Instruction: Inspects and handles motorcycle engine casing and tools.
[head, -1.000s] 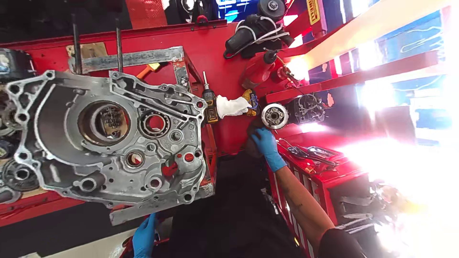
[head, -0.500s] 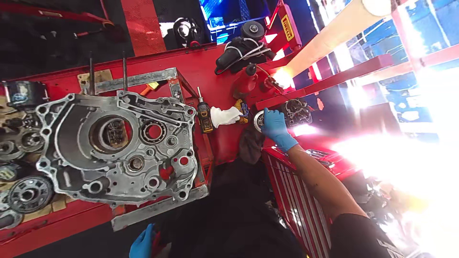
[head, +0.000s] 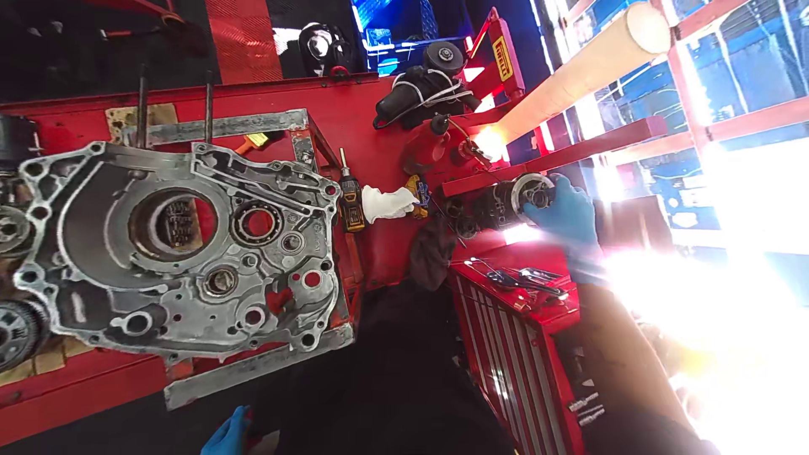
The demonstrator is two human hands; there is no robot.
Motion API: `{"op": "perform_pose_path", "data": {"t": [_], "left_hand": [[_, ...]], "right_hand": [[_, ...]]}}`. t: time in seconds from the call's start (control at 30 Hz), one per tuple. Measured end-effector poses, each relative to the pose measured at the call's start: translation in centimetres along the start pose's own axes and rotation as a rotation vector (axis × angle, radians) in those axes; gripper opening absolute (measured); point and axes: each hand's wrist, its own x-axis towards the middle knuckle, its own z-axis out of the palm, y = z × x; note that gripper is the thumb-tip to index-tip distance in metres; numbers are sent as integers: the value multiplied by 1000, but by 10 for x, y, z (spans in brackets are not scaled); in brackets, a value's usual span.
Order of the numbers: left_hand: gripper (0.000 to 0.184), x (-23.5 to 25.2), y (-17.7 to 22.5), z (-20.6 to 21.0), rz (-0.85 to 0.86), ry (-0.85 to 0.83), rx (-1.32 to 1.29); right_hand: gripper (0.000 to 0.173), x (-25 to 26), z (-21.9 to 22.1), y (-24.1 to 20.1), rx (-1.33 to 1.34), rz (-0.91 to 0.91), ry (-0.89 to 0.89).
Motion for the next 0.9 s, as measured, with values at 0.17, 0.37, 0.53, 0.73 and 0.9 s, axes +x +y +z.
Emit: {"op": "perform_pose_path", "data": {"t": [0.17, 0.37, 0.53, 0.73, 0.9], "left_hand": [[51, 5, 9, -1, 33, 7, -35], [49, 1, 8, -3, 36, 0, 4], [49, 0, 14, -10, 8, 3, 41], [49, 8, 30, -23, 67, 16, 80], [50, 11, 35, -33, 82, 20, 116]], "right_hand": [[82, -26, 8, 17, 92, 59, -93], [79, -83, 62, 43, 255, 225, -242], [78, -79, 94, 58, 125, 381, -306], [79, -40, 127, 76, 52, 481, -201], [78, -14, 147, 78, 45, 515, -111]]}}
